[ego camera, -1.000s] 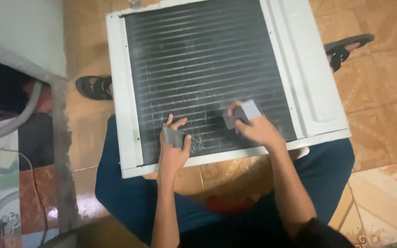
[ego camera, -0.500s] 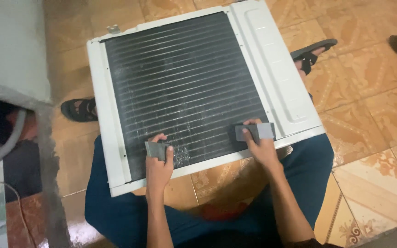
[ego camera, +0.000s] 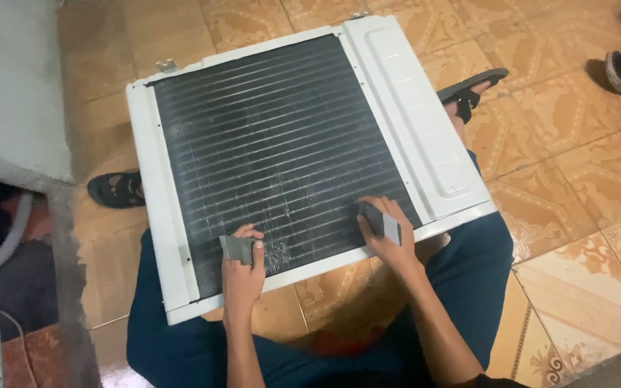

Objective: Straightening the bent fins of an air conditioner condenser unit using two small metal plates.

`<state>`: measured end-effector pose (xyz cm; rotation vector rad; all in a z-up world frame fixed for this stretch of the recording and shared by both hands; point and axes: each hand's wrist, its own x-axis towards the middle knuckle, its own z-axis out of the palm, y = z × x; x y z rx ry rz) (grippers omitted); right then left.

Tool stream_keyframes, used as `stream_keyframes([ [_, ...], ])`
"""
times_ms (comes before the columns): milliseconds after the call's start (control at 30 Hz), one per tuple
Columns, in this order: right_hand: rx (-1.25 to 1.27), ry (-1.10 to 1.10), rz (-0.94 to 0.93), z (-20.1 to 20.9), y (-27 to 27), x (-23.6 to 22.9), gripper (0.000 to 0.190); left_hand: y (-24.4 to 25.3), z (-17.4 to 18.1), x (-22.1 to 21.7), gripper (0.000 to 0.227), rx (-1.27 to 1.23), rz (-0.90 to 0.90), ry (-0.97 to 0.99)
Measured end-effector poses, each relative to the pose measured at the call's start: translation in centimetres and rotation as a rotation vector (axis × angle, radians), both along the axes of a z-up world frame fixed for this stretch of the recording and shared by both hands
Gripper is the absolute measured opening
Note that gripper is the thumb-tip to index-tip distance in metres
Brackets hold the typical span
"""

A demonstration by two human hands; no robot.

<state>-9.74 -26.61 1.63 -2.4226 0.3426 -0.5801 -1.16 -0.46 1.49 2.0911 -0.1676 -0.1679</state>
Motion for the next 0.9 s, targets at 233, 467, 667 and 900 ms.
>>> stream_keyframes([
  [233, -0.103, 0.257, -0.017, 1.1, 0.2, 0.6, 0.027, 0.5, -0.5, 0.3, 0.021, 0.056, -0.082, -0.090],
  [467, 0.080, 0.348, 0.007, 1.3, 0.1, 0.7, 0.033, 0.5, -0.5, -0.1, 0.022, 0.064, -0.074, -0.134],
  [667, 0.087, 0.315, 0.003, 1.0, 0.1, 1.0, 0.028, 0.6, -1.5, 0.3, 0.026, 0.042, -0.057, -0.130],
  [900, -0.025, 0.293, -0.018, -0.3, 0.0, 1.0, 0.026, -0.5, -2.2, 1.0, 0.023, -0.179, 0.042, -0.121],
])
